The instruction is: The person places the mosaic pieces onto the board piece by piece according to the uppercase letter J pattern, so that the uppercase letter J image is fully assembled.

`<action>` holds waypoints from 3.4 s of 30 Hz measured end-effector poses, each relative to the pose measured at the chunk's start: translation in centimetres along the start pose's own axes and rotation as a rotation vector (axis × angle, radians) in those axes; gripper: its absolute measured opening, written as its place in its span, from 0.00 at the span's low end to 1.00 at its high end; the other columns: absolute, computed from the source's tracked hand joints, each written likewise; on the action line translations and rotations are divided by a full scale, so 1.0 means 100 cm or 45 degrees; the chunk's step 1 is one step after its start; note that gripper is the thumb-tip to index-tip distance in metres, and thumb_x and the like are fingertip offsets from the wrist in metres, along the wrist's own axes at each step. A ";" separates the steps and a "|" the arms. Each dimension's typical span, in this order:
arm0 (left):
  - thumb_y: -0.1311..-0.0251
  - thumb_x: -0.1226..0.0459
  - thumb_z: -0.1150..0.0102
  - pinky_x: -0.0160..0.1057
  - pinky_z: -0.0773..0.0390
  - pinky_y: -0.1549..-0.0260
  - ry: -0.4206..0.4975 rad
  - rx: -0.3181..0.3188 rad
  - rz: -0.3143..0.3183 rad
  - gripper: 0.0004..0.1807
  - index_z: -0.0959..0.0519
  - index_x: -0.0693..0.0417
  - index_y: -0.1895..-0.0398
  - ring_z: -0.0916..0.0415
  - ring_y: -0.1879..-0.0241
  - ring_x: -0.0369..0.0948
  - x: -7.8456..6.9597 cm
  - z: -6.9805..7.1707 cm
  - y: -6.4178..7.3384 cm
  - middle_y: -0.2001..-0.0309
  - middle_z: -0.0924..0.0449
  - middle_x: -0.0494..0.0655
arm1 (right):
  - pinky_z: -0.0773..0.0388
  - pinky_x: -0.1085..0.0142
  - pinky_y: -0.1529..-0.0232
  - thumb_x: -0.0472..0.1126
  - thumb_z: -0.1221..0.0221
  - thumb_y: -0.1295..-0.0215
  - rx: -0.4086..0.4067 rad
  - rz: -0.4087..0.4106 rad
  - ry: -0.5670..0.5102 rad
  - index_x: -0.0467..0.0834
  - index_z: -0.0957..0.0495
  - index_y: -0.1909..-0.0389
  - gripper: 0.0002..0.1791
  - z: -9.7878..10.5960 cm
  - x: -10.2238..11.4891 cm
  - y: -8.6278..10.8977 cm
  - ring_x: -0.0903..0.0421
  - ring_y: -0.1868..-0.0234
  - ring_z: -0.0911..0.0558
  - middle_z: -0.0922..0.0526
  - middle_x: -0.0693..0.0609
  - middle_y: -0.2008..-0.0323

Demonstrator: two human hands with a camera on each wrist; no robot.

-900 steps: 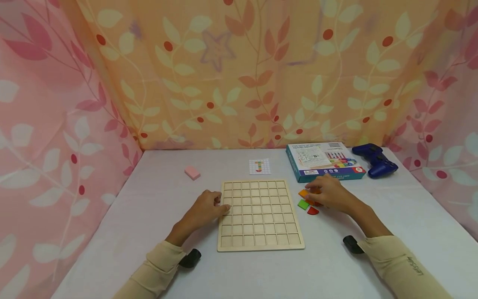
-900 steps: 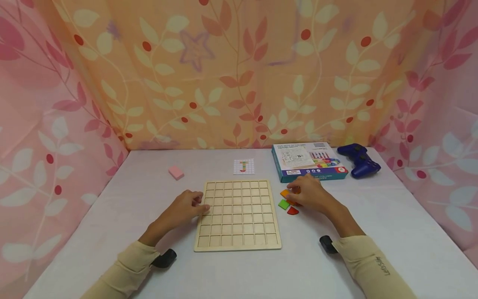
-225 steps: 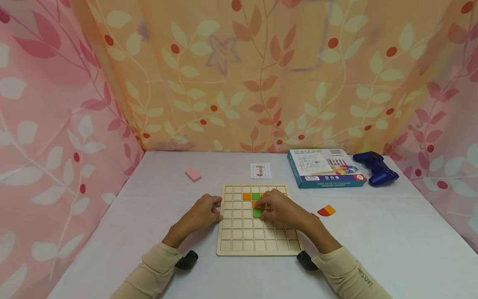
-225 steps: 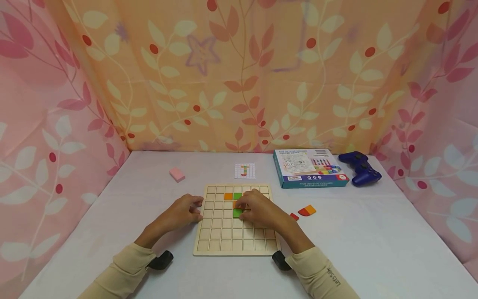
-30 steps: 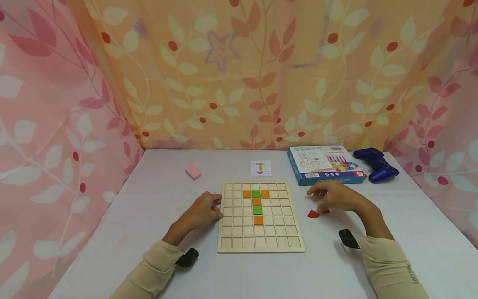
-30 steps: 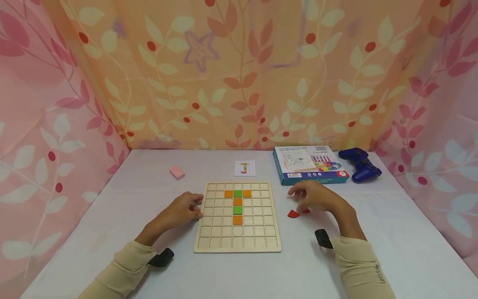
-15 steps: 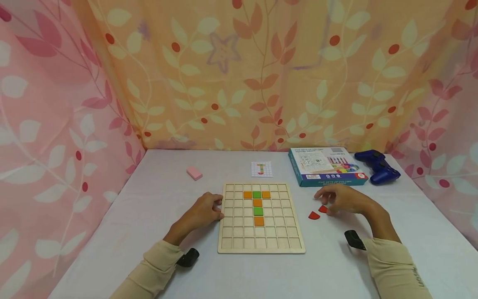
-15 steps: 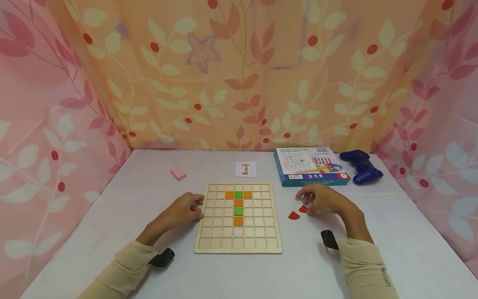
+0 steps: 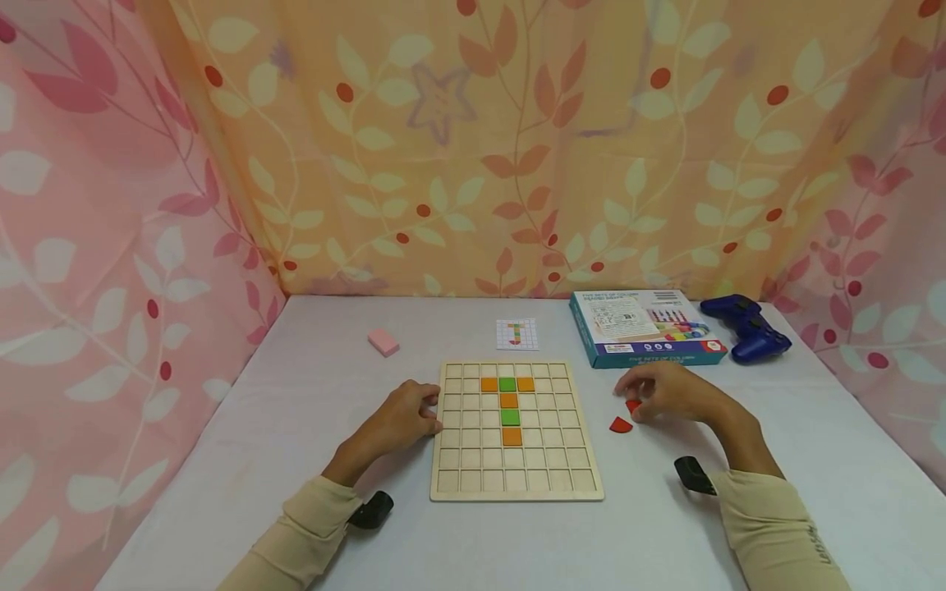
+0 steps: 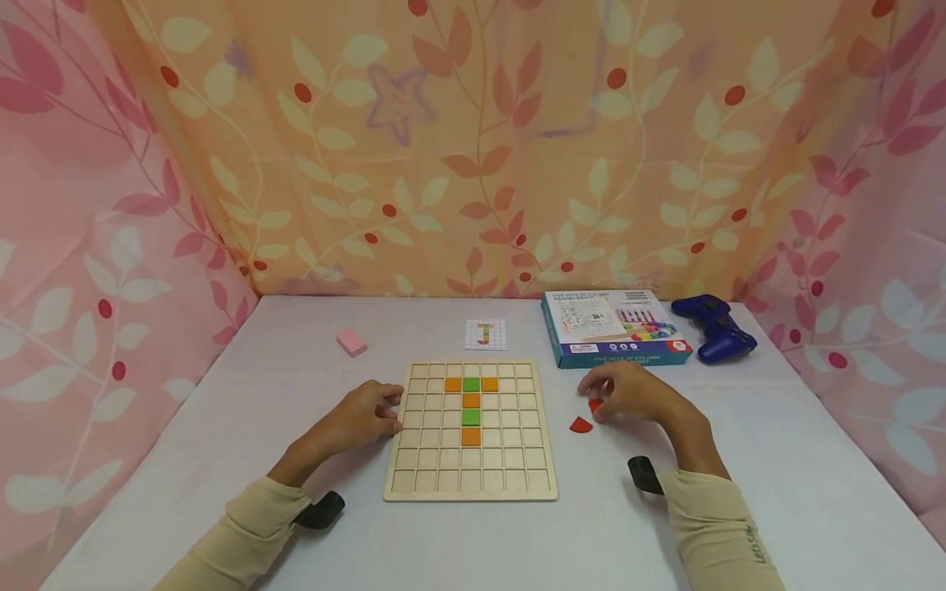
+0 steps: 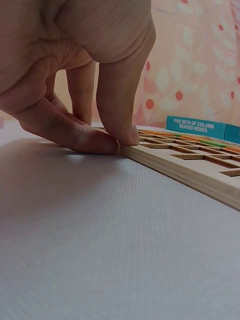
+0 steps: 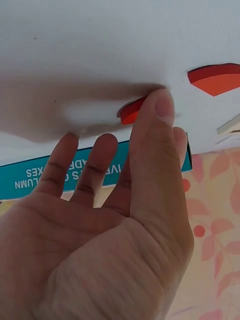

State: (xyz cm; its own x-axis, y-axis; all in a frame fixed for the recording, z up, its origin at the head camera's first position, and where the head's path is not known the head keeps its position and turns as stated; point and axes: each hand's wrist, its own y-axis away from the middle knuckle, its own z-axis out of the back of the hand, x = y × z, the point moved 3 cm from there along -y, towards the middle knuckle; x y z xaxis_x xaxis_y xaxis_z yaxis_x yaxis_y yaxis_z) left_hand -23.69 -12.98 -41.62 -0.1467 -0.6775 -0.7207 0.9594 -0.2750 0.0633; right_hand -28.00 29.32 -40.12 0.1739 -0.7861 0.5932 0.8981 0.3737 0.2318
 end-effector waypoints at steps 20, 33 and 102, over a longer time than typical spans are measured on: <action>0.43 0.76 0.27 0.42 0.20 0.58 0.011 0.013 0.003 0.33 0.26 0.76 0.33 0.25 0.58 0.43 0.000 0.001 0.000 0.51 0.22 0.55 | 0.24 0.59 0.58 0.47 0.24 0.42 -0.029 0.025 0.027 0.47 0.10 0.55 0.15 -0.013 0.028 -0.006 0.50 0.56 0.24 0.15 0.52 0.60; 0.43 0.76 0.27 0.42 0.20 0.58 0.011 0.005 -0.001 0.34 0.26 0.76 0.33 0.24 0.58 0.42 0.001 0.000 0.000 0.51 0.22 0.55 | 0.23 0.59 0.57 0.46 0.24 0.40 0.074 0.210 -0.021 0.51 0.10 0.56 0.12 -0.051 0.081 -0.014 0.51 0.54 0.24 0.18 0.54 0.61; 0.43 0.76 0.27 0.39 0.20 0.58 0.040 0.013 0.022 0.34 0.26 0.75 0.32 0.24 0.57 0.42 0.002 0.000 0.001 0.51 0.23 0.54 | 0.20 0.66 0.55 0.38 0.26 0.36 0.037 0.293 0.031 0.46 0.12 0.49 0.15 -0.065 0.109 -0.007 0.54 0.57 0.22 0.18 0.56 0.62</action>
State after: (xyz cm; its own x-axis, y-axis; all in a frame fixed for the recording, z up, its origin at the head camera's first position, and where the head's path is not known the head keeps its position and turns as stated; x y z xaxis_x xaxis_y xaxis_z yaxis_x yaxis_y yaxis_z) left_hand -23.64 -13.10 -41.77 -0.1224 -0.6605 -0.7408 0.9591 -0.2706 0.0829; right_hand -24.13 17.26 -38.82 0.3829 -0.6901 0.6141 0.8217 0.5582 0.1151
